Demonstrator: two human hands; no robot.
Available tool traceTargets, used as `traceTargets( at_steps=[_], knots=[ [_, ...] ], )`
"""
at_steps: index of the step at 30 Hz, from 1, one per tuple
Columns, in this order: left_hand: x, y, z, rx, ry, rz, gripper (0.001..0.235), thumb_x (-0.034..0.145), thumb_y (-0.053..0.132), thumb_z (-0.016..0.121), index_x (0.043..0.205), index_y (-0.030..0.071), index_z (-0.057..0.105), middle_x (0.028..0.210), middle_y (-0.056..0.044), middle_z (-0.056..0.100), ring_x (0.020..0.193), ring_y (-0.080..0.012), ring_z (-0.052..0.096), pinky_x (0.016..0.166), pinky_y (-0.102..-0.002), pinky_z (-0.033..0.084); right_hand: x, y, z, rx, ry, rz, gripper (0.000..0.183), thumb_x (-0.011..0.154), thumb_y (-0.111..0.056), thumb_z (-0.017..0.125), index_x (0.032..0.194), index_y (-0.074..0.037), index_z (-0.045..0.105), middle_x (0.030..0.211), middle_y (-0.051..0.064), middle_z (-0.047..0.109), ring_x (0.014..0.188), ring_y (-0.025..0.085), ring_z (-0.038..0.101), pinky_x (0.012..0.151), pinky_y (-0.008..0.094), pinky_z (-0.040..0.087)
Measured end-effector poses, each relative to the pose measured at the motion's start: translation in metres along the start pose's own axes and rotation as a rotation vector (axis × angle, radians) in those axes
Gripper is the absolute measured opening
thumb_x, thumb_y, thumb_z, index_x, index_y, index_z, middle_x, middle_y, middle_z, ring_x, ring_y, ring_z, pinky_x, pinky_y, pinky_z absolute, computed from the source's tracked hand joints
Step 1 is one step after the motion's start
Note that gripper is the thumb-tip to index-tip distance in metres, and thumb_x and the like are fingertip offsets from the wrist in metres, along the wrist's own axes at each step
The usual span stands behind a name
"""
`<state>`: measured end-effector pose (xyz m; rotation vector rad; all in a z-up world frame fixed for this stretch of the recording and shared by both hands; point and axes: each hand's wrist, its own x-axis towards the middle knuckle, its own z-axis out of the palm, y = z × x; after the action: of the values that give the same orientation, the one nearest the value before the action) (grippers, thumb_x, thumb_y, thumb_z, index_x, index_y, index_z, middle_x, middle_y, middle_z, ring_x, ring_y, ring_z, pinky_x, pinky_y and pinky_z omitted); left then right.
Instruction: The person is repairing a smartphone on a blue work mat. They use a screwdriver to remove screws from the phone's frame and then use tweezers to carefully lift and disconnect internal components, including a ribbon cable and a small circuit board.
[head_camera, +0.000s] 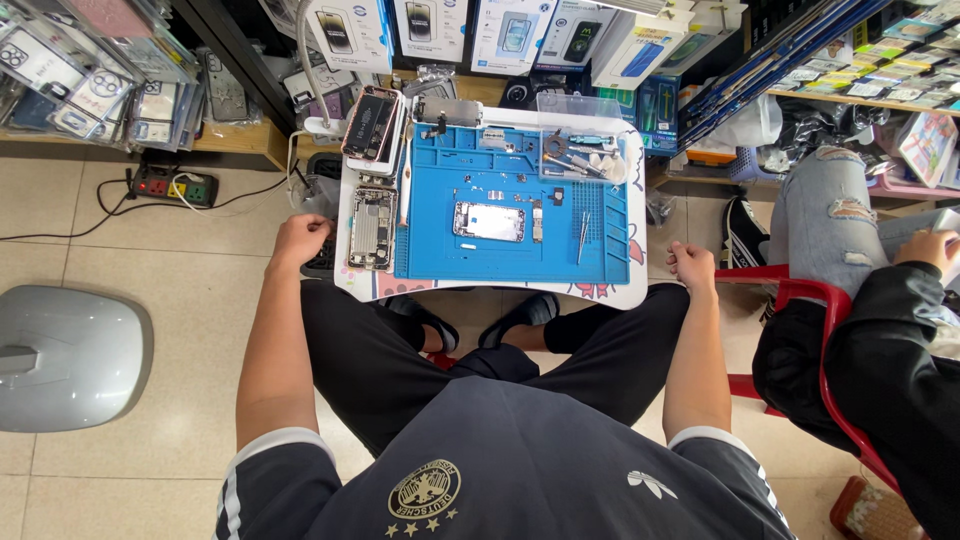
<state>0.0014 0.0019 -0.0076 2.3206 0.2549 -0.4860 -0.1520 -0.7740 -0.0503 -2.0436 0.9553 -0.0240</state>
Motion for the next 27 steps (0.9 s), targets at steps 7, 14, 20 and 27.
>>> traceTargets(
  at_steps=[7, 14, 20, 27],
  knots=[
    [0.0, -0.002, 0.001, -0.02, 0.006, 0.021, 0.036, 0.105, 0.027, 0.065, 0.133, 0.006, 0.076, 0.115, -0.019, 0.077, 0.112, -0.0419, 0.07, 0.095, -0.056, 0.056, -0.002, 0.003, -0.003, -0.025, -0.01, -0.014, 0.024, 0.101, -0.029, 0.069, 0.106, -0.008, 0.079, 0.077, 0.009, 0.074, 0.061, 0.016, 0.068, 0.05, 0.026, 0.055],
    [-0.002, 0.001, 0.001, -0.051, 0.005, 0.031, 0.036, 0.105, 0.03, 0.067, 0.132, 0.008, 0.076, 0.113, -0.017, 0.077, 0.108, -0.0402, 0.071, 0.093, -0.054, 0.056, -0.009, -0.001, -0.005, -0.029, 0.034, -0.022, 0.023, 0.102, -0.033, 0.069, 0.103, -0.012, 0.079, 0.073, 0.005, 0.073, 0.058, 0.015, 0.067, 0.05, 0.027, 0.054],
    [0.0, -0.004, 0.003, -0.075, 0.013, 0.044, 0.034, 0.103, 0.03, 0.068, 0.128, 0.009, 0.076, 0.109, -0.014, 0.079, 0.1, -0.0336, 0.074, 0.089, -0.051, 0.057, -0.011, 0.0, -0.005, -0.017, 0.048, -0.037, 0.021, 0.102, -0.031, 0.069, 0.101, -0.013, 0.079, 0.072, 0.005, 0.072, 0.057, 0.014, 0.067, 0.05, 0.026, 0.053],
    [0.003, -0.005, 0.006, -0.038, 0.018, 0.039, 0.033, 0.099, 0.033, 0.07, 0.124, 0.013, 0.079, 0.109, -0.013, 0.079, 0.104, -0.0368, 0.074, 0.092, -0.05, 0.056, -0.011, -0.001, -0.006, -0.003, 0.052, -0.05, 0.022, 0.103, -0.03, 0.068, 0.102, -0.011, 0.079, 0.073, 0.006, 0.072, 0.059, 0.014, 0.067, 0.051, 0.027, 0.054]
  ],
)
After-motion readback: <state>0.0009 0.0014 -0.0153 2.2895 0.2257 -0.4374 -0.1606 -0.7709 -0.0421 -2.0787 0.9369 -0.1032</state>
